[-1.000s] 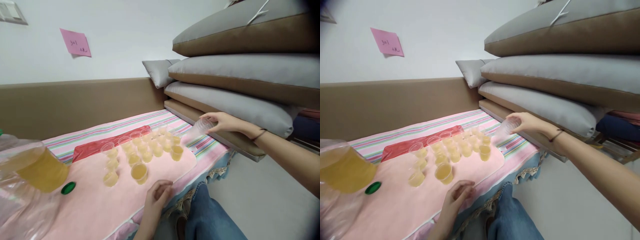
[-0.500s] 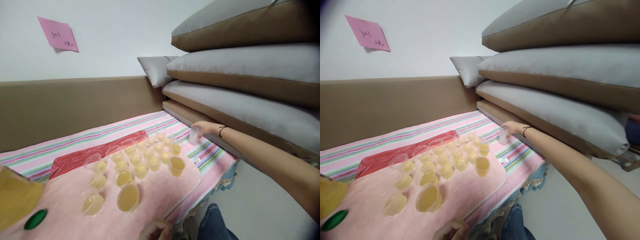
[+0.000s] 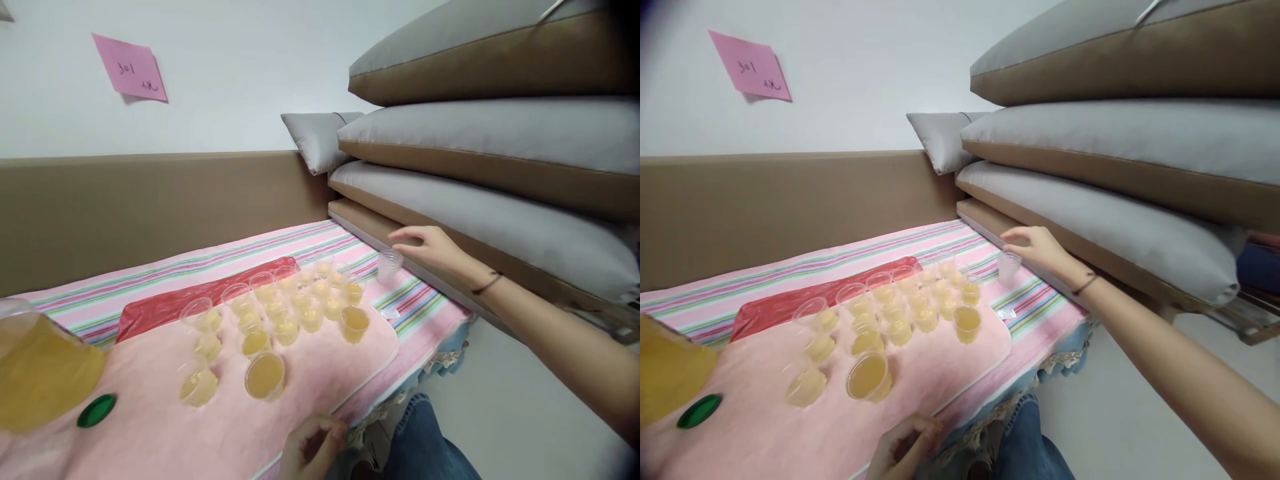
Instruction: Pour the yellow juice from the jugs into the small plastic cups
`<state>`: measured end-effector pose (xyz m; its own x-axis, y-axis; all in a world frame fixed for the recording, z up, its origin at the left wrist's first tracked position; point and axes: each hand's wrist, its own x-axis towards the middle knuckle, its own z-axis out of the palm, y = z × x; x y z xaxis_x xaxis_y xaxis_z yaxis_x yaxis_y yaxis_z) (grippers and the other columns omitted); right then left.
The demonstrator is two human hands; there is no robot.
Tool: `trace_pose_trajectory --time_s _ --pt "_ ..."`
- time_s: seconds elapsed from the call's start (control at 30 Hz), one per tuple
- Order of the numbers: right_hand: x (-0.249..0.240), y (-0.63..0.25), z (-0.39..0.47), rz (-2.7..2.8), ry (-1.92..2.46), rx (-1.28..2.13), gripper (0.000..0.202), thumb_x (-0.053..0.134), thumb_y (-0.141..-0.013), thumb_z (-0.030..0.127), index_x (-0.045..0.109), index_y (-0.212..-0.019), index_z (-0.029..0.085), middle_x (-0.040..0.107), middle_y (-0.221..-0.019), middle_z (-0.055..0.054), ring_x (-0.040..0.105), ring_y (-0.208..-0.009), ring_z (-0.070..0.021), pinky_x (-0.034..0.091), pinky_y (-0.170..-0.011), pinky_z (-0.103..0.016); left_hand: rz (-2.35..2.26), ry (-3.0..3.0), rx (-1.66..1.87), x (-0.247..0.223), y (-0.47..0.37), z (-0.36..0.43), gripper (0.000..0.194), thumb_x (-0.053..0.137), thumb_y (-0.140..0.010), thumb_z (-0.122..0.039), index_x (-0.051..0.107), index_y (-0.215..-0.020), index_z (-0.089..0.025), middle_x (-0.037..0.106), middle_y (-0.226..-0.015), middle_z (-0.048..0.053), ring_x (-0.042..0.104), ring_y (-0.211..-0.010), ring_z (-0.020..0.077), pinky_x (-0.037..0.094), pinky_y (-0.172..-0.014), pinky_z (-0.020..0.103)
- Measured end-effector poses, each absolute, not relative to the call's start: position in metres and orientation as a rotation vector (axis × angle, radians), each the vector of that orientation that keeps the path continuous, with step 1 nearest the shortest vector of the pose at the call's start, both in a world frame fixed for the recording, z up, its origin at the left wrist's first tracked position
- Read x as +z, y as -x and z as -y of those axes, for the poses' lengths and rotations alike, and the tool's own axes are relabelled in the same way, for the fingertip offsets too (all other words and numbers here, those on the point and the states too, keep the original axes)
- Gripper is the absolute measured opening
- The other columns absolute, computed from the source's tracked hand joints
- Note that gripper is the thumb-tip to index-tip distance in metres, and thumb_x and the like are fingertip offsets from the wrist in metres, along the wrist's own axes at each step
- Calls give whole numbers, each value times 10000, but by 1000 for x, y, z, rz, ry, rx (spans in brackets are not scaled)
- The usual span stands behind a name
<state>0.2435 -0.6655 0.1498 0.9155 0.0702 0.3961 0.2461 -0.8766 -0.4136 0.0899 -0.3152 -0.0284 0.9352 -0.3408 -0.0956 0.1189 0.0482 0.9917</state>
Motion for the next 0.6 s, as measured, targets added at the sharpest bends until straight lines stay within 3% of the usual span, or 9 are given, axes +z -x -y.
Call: trace_pose_trajectory --time_s 0.07,0.13,0.33,0.47,0.6 --pt "134 -210 648 164 2416 -476 270 603 -821 453 744 -799 224 769 -857 -59 711 -856 -259 541 -820 -383 237 -1494 -380 -24 -89 313 434 616 -826 -571 707 -701 -166 659 -736 52 559 -695 142 433 -663 240" --pt "104 -183 629 79 2155 -368 269 641 -782 479 737 -793 228 757 -761 -44 701 -704 -231 554 -738 -381 285 -1535 -368 -20 -87 313 443 580 -855 -558 713 -705 -163 671 -786 70 567 -721 152 437 -670 247" --pt "4 -159 578 -127 1779 -367 528 807 -545 448 653 -1003 236 731 -1058 -106 709 -913 -265 559 -833 -452 353 -1641 -217 -9 -79 313 521 468 -914 -548 674 -637 -158 663 -764 92 570 -727 172 429 -687 272" --pt "-20 -169 552 -204 1665 -382 768 869 -434 371 583 -1135 242 673 -1151 -120 673 -1023 -291 534 -895 -507 330 -1642 -181 -2 -76 306 501 446 -925 -540 662 -687 -156 621 -722 67 546 -686 162 421 -655 269" --pt "-28 -177 535 -213 1568 -438 790 884 -404 395 565 -1113 255 664 -1132 -91 653 -1051 -284 495 -960 -534 314 -1634 -161 2 -76 293 480 452 -927 -532 667 -723 -154 604 -732 57 550 -692 159 427 -664 268"
